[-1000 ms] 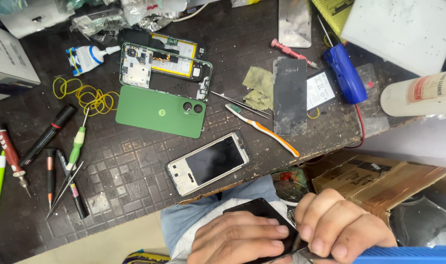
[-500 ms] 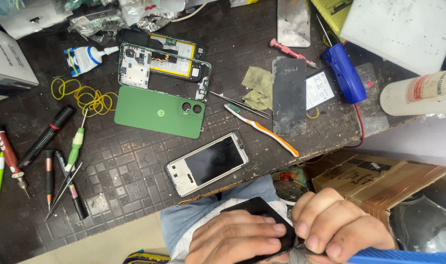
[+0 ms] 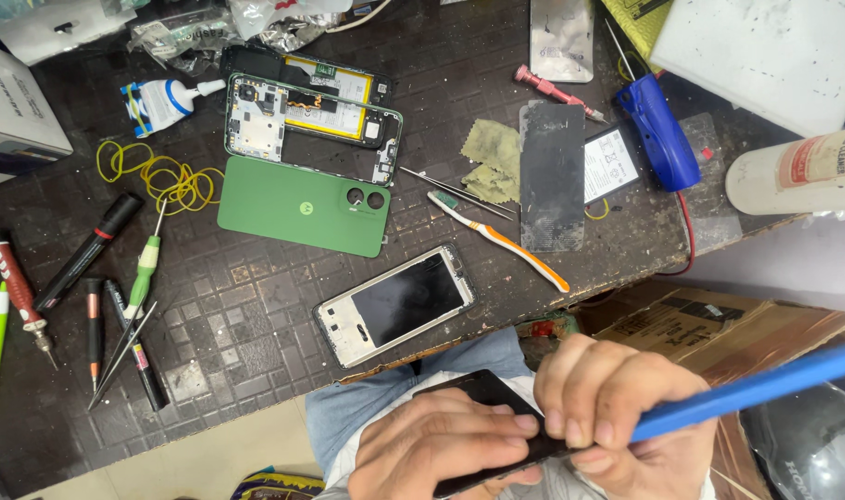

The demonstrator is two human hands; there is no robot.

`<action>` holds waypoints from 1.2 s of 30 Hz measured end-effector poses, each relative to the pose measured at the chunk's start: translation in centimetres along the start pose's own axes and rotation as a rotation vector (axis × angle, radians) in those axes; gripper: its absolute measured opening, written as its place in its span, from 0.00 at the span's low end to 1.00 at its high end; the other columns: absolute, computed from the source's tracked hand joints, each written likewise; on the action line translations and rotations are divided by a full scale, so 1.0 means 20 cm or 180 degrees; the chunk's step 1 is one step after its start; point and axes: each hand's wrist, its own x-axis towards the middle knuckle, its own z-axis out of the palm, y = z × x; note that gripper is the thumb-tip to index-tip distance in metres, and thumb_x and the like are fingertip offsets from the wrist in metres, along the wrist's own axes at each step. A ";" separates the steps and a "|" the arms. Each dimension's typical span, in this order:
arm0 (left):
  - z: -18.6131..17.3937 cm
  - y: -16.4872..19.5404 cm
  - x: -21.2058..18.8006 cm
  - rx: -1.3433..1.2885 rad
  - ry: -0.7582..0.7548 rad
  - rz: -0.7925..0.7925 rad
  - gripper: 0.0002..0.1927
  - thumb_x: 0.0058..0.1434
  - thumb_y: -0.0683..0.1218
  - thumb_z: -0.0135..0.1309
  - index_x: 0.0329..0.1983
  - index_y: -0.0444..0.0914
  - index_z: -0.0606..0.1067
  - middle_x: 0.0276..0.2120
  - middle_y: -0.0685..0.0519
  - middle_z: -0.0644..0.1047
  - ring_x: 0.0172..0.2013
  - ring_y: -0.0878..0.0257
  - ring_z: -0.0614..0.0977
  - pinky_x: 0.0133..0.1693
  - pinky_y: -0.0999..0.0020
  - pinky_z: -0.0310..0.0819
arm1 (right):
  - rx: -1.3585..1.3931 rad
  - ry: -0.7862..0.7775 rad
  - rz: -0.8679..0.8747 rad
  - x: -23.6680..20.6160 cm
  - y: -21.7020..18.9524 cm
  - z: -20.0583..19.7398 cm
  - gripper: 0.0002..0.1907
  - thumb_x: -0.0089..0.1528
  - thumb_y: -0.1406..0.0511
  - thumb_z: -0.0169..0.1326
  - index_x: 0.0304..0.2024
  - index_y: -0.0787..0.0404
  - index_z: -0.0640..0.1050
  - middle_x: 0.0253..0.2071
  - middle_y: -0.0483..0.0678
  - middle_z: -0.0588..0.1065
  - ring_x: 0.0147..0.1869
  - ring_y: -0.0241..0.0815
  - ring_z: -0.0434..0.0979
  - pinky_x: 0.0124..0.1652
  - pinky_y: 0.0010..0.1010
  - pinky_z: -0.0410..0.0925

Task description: The person uses tweezers to remove small debris from the edges of a disassembled smartphone. They then wipe the phone's frame and screen with a toothbrush and a cloth. Finally, they peel a protective film from a replacement back cover and use a utility knife to trim its edges.

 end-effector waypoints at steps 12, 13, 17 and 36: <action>0.05 0.00 -0.07 -0.0078 0.0202 -0.0215 0.16 0.54 0.41 0.74 0.40 0.35 0.78 0.37 0.45 0.86 0.38 0.58 0.91 0.38 0.66 0.87 | 0.0018 0.0451 -0.0599 -0.05 0.09 0.07 0.08 0.66 0.69 0.61 0.39 0.57 0.73 0.35 0.46 0.75 0.39 0.41 0.75 0.37 0.32 0.68; 0.04 -0.01 -0.07 -0.0106 0.0153 -0.0229 0.16 0.55 0.41 0.74 0.40 0.35 0.78 0.37 0.45 0.86 0.38 0.58 0.91 0.38 0.66 0.87 | 0.0130 0.0474 -0.0563 -0.05 0.09 0.07 0.06 0.67 0.68 0.59 0.37 0.58 0.74 0.33 0.47 0.75 0.38 0.43 0.75 0.37 0.34 0.68; 0.02 -0.02 -0.08 -0.0053 0.0038 -0.0193 0.15 0.55 0.41 0.73 0.41 0.34 0.78 0.38 0.45 0.86 0.39 0.56 0.91 0.40 0.65 0.86 | -0.0177 0.0267 -0.0650 -0.02 0.08 0.06 0.10 0.65 0.71 0.64 0.38 0.57 0.73 0.32 0.47 0.75 0.36 0.41 0.76 0.35 0.31 0.70; 0.07 0.00 -0.09 -0.0115 0.0485 -0.0401 0.14 0.55 0.38 0.71 0.39 0.35 0.77 0.36 0.44 0.86 0.36 0.57 0.90 0.39 0.65 0.86 | -0.0457 0.0227 -0.0619 -0.02 0.07 0.07 0.10 0.66 0.70 0.64 0.43 0.57 0.73 0.35 0.47 0.76 0.39 0.41 0.77 0.39 0.33 0.73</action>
